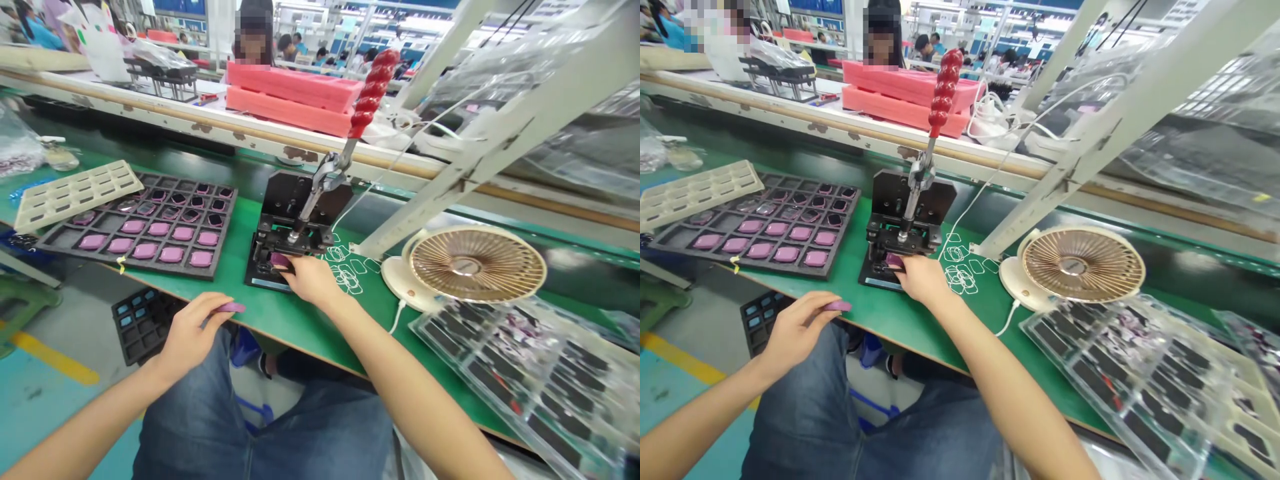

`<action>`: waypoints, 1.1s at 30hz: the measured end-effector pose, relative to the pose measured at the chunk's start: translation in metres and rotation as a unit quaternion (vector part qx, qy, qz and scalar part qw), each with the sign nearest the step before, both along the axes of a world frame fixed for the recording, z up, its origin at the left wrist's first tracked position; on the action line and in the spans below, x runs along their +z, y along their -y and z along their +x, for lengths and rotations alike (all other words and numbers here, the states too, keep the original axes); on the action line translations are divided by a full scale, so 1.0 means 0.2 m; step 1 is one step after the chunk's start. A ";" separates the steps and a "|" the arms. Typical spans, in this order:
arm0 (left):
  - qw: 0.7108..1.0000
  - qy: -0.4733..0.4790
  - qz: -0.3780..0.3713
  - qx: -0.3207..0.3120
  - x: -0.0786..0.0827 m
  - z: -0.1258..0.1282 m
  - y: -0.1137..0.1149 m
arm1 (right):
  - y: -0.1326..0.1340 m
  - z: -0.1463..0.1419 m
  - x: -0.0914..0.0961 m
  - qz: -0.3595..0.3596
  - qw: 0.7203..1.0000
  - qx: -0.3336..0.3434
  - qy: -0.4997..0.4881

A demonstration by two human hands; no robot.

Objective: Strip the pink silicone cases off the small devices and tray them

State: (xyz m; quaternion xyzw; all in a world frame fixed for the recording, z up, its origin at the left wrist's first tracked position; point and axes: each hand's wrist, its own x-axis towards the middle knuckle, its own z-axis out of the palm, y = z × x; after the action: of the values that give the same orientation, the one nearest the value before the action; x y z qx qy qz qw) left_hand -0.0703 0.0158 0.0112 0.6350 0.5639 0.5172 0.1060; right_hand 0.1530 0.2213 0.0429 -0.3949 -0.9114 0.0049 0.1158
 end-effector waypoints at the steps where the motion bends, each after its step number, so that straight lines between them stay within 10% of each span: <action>1: 1.000 -0.018 0.015 0.004 0.02 0.00 -0.01 | -0.01 0.00 0.00 -0.001 1.000 -0.001 -0.003; 7: 0.979 -0.170 0.116 0.005 0.13 0.10 -0.27 | 0.11 0.08 -0.02 0.030 0.998 -0.012 -0.051; 15: 0.947 -0.310 0.062 -0.059 0.06 0.28 -0.68 | 0.46 0.38 0.02 0.081 0.963 -0.058 -0.249; 26: 0.922 -0.385 0.015 -0.034 0.02 0.32 -0.62 | 0.72 0.41 0.04 0.027 0.952 -0.089 -0.291; 33: 0.846 -0.528 0.027 0.064 -0.01 0.34 -0.59 | 0.53 -0.07 0.23 -0.008 0.968 0.046 -0.247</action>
State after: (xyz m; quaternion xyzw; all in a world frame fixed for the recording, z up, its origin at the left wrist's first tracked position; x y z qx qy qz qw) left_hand -0.0020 0.1342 0.0088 0.7777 0.5597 0.1239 -0.2581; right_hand 0.1400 0.1159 0.0883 -0.3401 -0.8718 0.1151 0.3332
